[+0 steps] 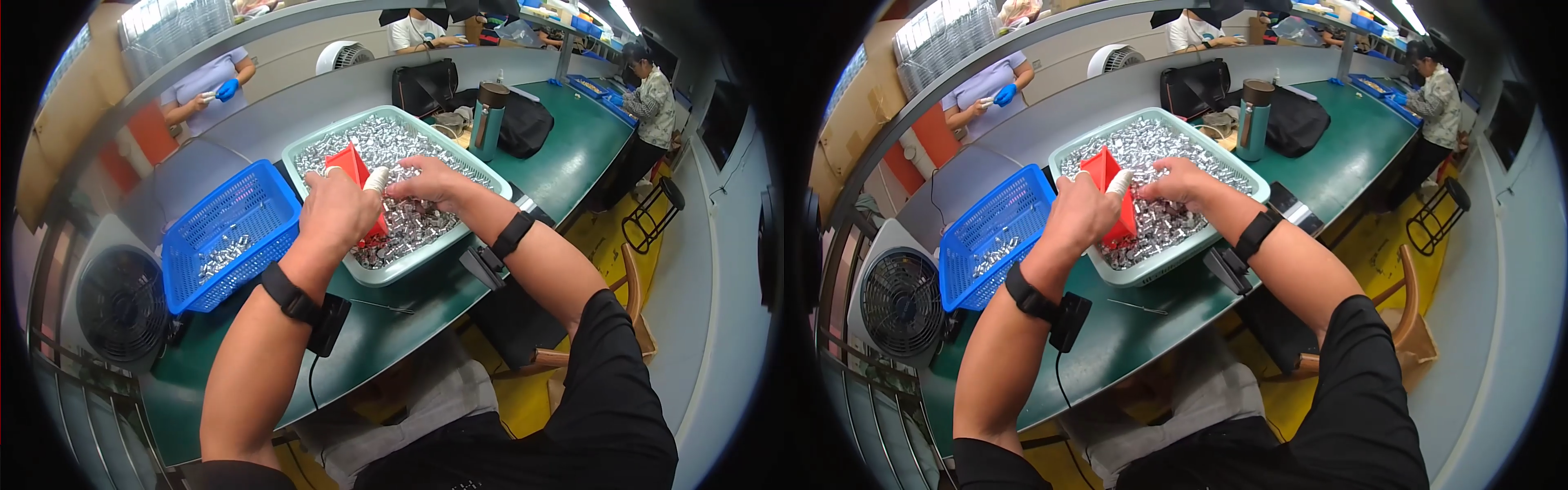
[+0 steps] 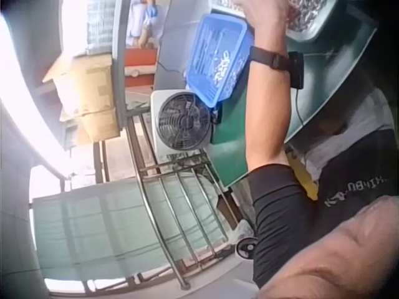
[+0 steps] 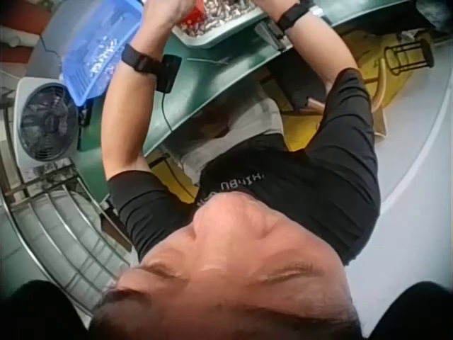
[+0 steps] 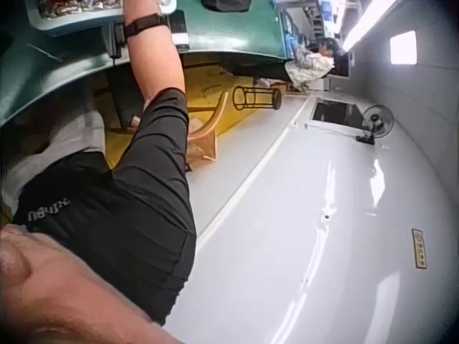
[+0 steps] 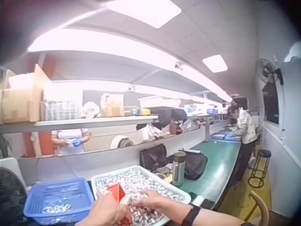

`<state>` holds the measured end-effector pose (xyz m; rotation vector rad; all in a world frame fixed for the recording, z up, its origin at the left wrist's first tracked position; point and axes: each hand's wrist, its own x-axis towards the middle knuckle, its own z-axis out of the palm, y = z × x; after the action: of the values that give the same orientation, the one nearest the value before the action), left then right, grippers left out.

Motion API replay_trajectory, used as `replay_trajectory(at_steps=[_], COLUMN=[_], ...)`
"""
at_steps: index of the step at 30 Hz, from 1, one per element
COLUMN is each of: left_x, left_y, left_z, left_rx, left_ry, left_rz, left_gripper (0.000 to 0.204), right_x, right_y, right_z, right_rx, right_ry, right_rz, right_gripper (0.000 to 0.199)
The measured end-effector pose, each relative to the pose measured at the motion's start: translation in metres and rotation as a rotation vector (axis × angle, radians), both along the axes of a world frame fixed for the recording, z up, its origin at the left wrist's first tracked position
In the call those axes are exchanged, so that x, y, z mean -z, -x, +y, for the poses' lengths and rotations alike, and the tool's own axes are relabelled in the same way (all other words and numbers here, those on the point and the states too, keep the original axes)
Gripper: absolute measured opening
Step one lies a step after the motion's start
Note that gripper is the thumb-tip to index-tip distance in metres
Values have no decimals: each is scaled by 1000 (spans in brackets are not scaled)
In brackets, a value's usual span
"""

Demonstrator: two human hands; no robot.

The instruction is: The person picks up a metal part from a blue basket, inserts a thin wire into it, and places the finished piece into a red container, repeating this process several times.

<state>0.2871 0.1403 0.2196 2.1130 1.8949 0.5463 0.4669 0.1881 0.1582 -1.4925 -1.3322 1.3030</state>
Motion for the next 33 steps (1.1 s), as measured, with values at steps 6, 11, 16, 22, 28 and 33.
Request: replay_trajectory(at_steps=[6, 11, 16, 22, 28, 33], left_x=[6, 27, 32, 16, 26, 28], left_y=[-1, 33, 41, 42, 31, 30], left_z=[-5, 13, 16, 15, 36, 45], left_rx=[-39, -63, -59, -40, -30, -30], left_ry=[-17, 77, 41, -75, -196, -184], left_rz=[-135, -337, -367, -264, -183, -210], left_gripper=[80, 81, 82, 82, 81, 79], right_x=[-5, -46, -69, 12, 16, 16], right_y=[37, 56, 34, -11, 8, 12], right_z=[19, 11, 23, 85, 107, 97], right_rx=[-61, -412, -257, -217, -230, -195], right_ry=[-158, -61, -162, -442, -412, -138], right_rz=[40, 129, -390, -1060, -977, -416], right_gripper=[53, 40, 40, 56, 58, 53])
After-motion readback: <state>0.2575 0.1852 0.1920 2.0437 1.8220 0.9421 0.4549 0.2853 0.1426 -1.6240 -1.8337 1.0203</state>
